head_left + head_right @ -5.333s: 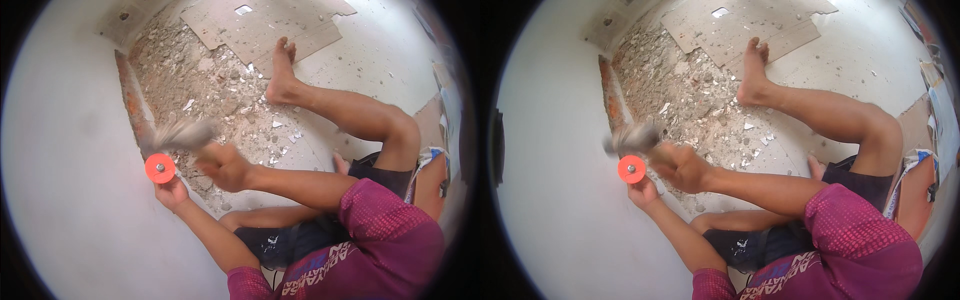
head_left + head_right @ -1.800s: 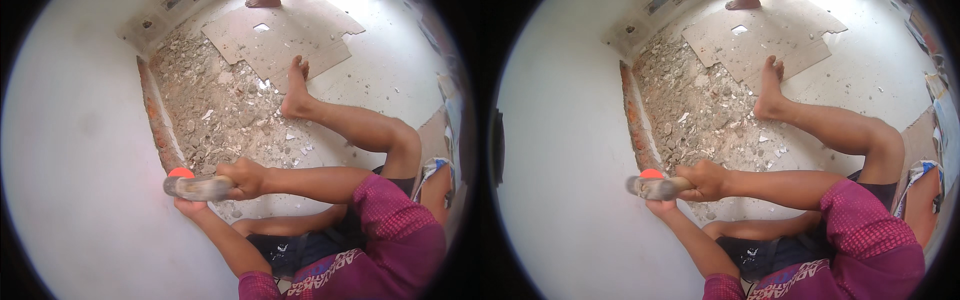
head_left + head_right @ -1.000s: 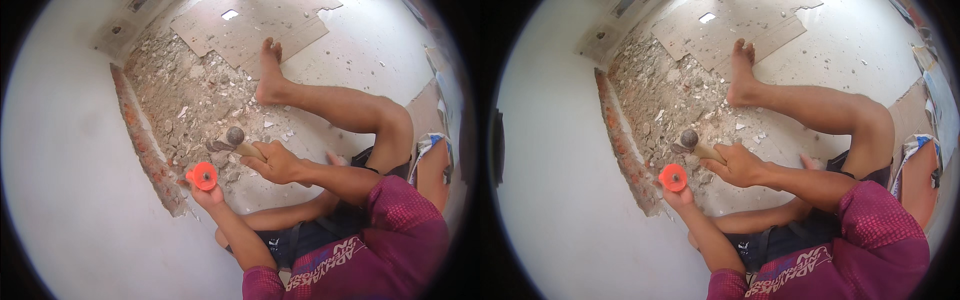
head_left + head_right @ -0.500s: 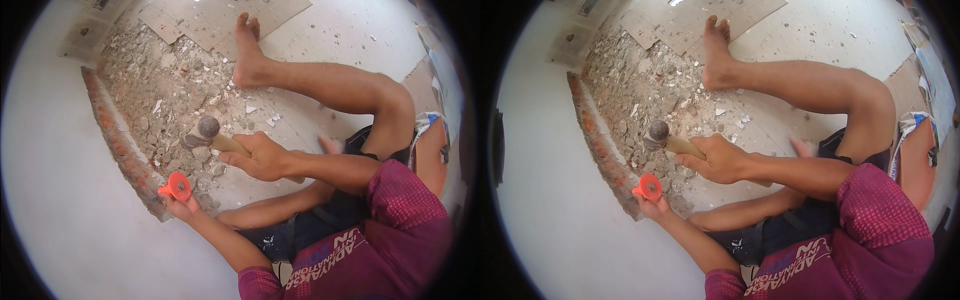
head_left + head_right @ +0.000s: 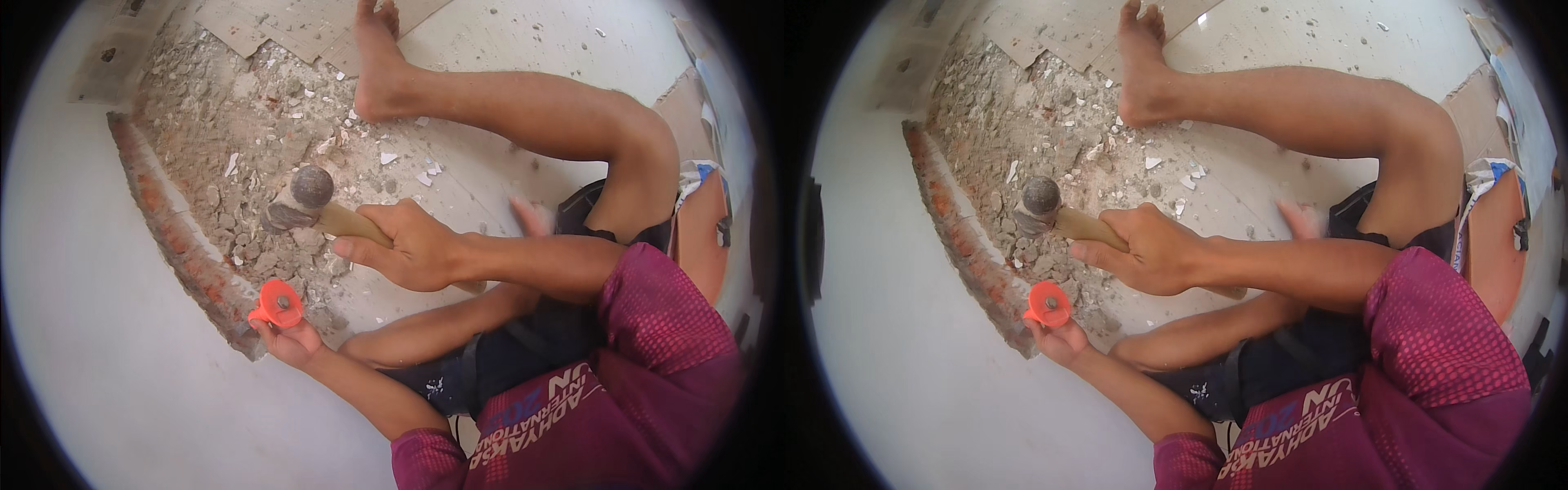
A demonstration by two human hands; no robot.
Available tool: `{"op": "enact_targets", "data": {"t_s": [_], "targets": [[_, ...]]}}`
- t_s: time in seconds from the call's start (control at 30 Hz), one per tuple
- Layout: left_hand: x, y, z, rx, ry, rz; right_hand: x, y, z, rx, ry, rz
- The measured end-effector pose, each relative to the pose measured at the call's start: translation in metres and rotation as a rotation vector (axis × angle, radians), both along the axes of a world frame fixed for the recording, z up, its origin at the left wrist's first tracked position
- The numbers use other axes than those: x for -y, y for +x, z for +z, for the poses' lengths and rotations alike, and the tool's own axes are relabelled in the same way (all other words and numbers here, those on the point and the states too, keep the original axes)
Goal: The person sits on the floor and uses a hammer and a red suction cup to remove tiles from the floor. They repeatedly strike the suction cup with the hammer to loosen and detach the tiles, creating debris.
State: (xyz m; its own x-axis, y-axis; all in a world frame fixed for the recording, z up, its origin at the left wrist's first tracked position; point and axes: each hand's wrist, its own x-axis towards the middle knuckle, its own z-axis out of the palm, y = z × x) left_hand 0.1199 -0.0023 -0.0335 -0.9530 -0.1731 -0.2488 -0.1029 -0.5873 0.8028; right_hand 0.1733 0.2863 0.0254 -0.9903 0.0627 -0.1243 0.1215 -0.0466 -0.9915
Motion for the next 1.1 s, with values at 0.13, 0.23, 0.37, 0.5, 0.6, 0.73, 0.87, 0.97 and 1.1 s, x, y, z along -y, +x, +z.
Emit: {"op": "enact_targets", "data": {"t_s": [0.13, 0.23, 0.37, 0.5, 0.6, 0.73, 0.87, 0.97, 1.1], "targets": [[-0.003, -0.002, 0.004, 0.029, -0.008, 0.058, 0.0, -0.001, -0.001, 0.004, -0.041, 0.01], [-0.009, -0.003, 0.007, 0.002, -0.008, 0.068, 0.004, -0.003, -0.008, -0.014, -0.047, -0.029], [-0.006, -0.008, 0.002, -0.01, 0.051, 0.084, -0.004, 0.0, -0.009, -0.034, 0.052, -0.039], [-0.012, -0.007, 0.004, 0.01, 0.024, 0.053, -0.024, -0.004, -0.008, -0.237, 0.25, -0.109], [-0.002, -0.003, 0.005, -0.021, 0.028, 0.055, -0.038, -0.017, -0.001, -0.526, 0.348, -0.175], [0.006, -0.01, 0.001, -0.008, 0.144, 0.103, -0.053, -0.016, 0.024, -0.313, 0.212, -0.339], [-0.005, -0.011, 0.017, -0.014, 0.079, 0.096, -0.048, 0.029, -0.003, 0.012, 0.175, -0.417], [0.008, -0.014, 0.02, -0.042, 0.102, 0.099, -0.048, 0.056, 0.002, 0.184, -0.019, -0.417], [-0.013, -0.029, 0.017, -0.035, 0.188, 0.022, -0.053, 0.058, 0.024, 0.109, -0.209, -0.64]]}}
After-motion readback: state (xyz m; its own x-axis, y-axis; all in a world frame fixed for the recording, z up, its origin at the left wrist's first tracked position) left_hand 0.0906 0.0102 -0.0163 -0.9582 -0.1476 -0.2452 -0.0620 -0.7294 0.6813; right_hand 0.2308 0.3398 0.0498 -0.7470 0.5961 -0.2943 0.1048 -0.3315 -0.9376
